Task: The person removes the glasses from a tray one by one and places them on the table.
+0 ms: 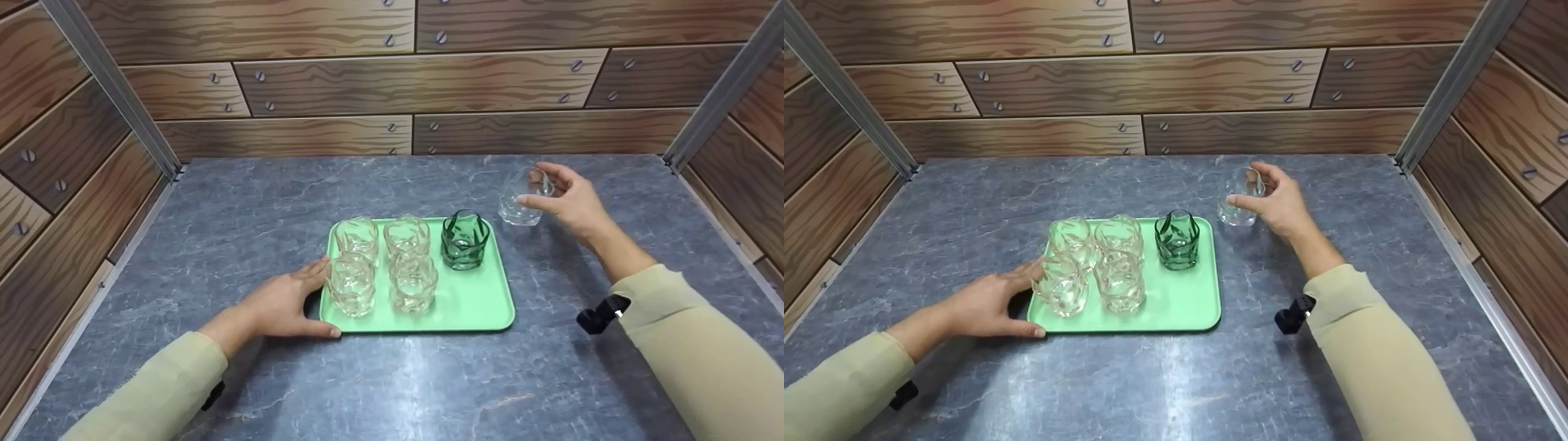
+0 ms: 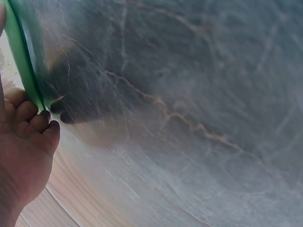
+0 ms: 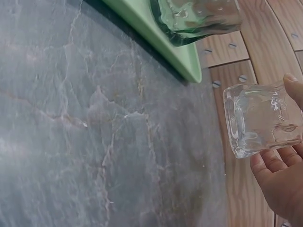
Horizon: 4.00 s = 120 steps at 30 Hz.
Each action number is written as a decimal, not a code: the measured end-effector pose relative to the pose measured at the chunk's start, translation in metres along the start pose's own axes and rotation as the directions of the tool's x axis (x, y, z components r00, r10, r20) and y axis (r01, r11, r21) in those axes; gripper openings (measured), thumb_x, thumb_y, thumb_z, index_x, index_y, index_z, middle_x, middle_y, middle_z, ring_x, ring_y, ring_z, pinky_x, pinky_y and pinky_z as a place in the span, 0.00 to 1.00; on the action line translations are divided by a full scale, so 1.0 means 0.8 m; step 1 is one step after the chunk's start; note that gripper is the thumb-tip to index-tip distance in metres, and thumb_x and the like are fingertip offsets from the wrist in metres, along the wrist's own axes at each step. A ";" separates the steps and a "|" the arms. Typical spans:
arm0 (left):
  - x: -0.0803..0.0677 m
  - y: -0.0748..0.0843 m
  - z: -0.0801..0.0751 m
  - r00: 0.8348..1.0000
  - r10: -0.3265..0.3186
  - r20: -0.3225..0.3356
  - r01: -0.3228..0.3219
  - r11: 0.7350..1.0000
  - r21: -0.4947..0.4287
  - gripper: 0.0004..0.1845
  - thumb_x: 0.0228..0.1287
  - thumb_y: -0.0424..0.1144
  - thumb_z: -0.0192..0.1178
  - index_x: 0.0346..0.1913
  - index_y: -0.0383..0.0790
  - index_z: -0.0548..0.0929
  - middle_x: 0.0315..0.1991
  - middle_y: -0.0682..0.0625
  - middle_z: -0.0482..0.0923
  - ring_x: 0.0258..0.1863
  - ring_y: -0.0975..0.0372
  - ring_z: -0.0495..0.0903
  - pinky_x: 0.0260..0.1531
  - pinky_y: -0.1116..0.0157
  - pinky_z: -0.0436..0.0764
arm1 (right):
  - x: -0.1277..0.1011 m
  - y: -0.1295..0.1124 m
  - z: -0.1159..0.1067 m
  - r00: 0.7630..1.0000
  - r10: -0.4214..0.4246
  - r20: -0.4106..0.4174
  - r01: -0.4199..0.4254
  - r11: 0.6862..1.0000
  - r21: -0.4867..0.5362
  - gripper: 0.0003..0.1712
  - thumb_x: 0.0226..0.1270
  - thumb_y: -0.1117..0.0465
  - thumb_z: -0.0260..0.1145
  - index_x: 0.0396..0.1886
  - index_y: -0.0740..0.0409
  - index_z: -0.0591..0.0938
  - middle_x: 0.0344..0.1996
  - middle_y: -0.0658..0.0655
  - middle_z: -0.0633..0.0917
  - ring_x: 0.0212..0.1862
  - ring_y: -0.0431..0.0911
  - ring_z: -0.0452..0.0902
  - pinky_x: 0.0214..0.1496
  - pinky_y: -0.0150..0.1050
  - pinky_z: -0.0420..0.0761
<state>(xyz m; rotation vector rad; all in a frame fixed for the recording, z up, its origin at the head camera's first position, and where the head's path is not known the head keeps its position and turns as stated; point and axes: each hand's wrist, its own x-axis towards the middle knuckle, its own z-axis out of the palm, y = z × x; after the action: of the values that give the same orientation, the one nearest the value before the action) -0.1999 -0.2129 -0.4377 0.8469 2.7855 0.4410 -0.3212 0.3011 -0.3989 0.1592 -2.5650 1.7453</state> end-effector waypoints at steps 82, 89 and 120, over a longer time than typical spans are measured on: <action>0.003 -0.003 0.005 1.000 -0.003 0.001 0.003 1.000 -0.011 0.68 0.52 0.80 0.67 0.84 0.36 0.58 0.84 0.40 0.50 0.82 0.44 0.55 0.77 0.43 0.62 | -0.069 -0.039 0.096 0.975 -0.159 0.155 0.154 0.987 0.044 0.51 0.62 0.65 0.82 0.81 0.65 0.65 0.79 0.63 0.68 0.80 0.56 0.63 0.79 0.51 0.65; 0.002 -0.003 0.005 1.000 -0.006 0.002 0.006 1.000 -0.010 0.68 0.52 0.81 0.66 0.84 0.36 0.58 0.84 0.40 0.51 0.82 0.44 0.55 0.77 0.43 0.62 | -0.071 -0.023 0.112 0.974 -0.127 0.189 0.128 0.992 0.005 0.54 0.62 0.62 0.82 0.83 0.66 0.62 0.81 0.65 0.64 0.82 0.59 0.57 0.80 0.50 0.63; 0.001 -0.001 0.003 1.000 0.021 -0.013 -0.021 1.000 -0.013 0.68 0.53 0.80 0.67 0.84 0.35 0.58 0.84 0.38 0.51 0.81 0.44 0.56 0.76 0.43 0.65 | -0.073 -0.010 0.133 0.980 -0.100 0.171 0.110 0.993 -0.047 0.56 0.59 0.59 0.85 0.82 0.61 0.65 0.74 0.63 0.74 0.72 0.58 0.73 0.76 0.51 0.71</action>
<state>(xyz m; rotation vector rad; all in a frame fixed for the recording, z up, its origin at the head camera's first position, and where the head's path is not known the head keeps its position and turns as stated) -0.2002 -0.2127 -0.4403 0.8748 2.7846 0.4699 -0.2589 0.2034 -0.4354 0.4507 -2.6619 1.6885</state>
